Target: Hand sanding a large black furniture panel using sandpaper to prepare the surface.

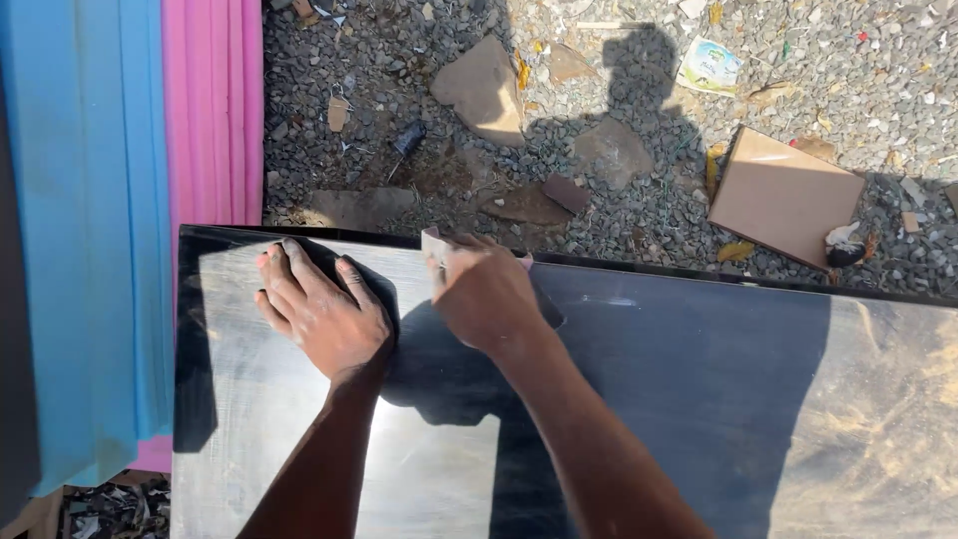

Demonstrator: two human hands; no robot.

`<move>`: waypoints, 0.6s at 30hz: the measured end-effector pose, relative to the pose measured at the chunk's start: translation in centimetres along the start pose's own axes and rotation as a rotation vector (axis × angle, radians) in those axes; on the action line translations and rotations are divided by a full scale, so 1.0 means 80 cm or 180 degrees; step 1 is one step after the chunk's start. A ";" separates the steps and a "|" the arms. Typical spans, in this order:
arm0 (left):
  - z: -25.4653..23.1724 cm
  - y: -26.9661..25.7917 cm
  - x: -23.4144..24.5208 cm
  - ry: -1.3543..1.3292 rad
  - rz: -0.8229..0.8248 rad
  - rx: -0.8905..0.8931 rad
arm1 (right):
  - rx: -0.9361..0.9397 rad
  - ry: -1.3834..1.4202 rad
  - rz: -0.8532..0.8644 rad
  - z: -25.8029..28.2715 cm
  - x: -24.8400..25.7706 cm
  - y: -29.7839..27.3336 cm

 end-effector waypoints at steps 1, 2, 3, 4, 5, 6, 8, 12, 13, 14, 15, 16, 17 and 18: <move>0.002 0.004 0.003 -0.0049 -0.0091 -0.0038 | -0.0229 -0.0138 0.0155 0.000 0.018 -0.009; 0.002 0.006 -0.003 -0.0036 -0.0131 -0.0015 | -0.0182 -0.0135 0.0154 -0.009 0.026 -0.011; 0.001 0.007 -0.005 0.0018 -0.0312 -0.0021 | -0.0425 -0.0353 0.0152 -0.028 0.034 -0.012; 0.005 0.001 -0.005 0.0115 -0.0461 -0.0013 | -0.0671 -0.0562 0.0196 -0.048 0.038 -0.019; 0.012 0.000 -0.007 0.0171 -0.0470 0.0025 | -0.0626 -0.0549 0.0245 -0.055 0.034 -0.020; 0.011 0.001 -0.010 0.0186 -0.0576 -0.0007 | -0.1024 -0.0891 0.0249 -0.077 0.038 -0.022; 0.007 0.002 -0.008 0.0213 -0.0710 -0.0023 | -0.1383 -0.1234 0.0235 -0.060 0.027 0.003; 0.014 0.002 -0.022 0.0235 -0.0674 0.0030 | -0.0031 -0.0620 0.1069 0.128 -0.089 0.105; 0.018 0.000 -0.030 0.0326 -0.0640 0.0012 | 0.0539 -0.0355 0.1404 0.182 -0.120 0.119; 0.020 -0.006 -0.031 0.0373 -0.0651 0.0042 | 0.0582 -0.0343 0.1439 0.195 -0.134 0.131; 0.023 -0.010 -0.039 0.0638 -0.0387 0.0087 | 0.0859 -0.0599 0.1520 0.213 -0.150 0.139; 0.023 -0.014 -0.049 0.0871 -0.0111 0.0114 | 0.1107 -0.0864 0.1575 0.227 -0.163 0.147; 0.023 -0.007 -0.047 0.0886 -0.0110 0.0125 | 0.1120 -0.0859 0.1588 0.211 -0.156 0.158; 0.017 -0.005 -0.038 0.0546 -0.0286 0.0048 | 0.1466 -0.1266 0.1673 0.197 -0.152 0.161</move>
Point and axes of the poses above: each hand's wrist, its own y-axis towards the middle knuckle, its own x-axis out of the back of the hand, z = x × y, the point moved 8 cm from there along y, towards the middle knuckle, and after that the axes turned 10 degrees about y, right-handed, at the moved point
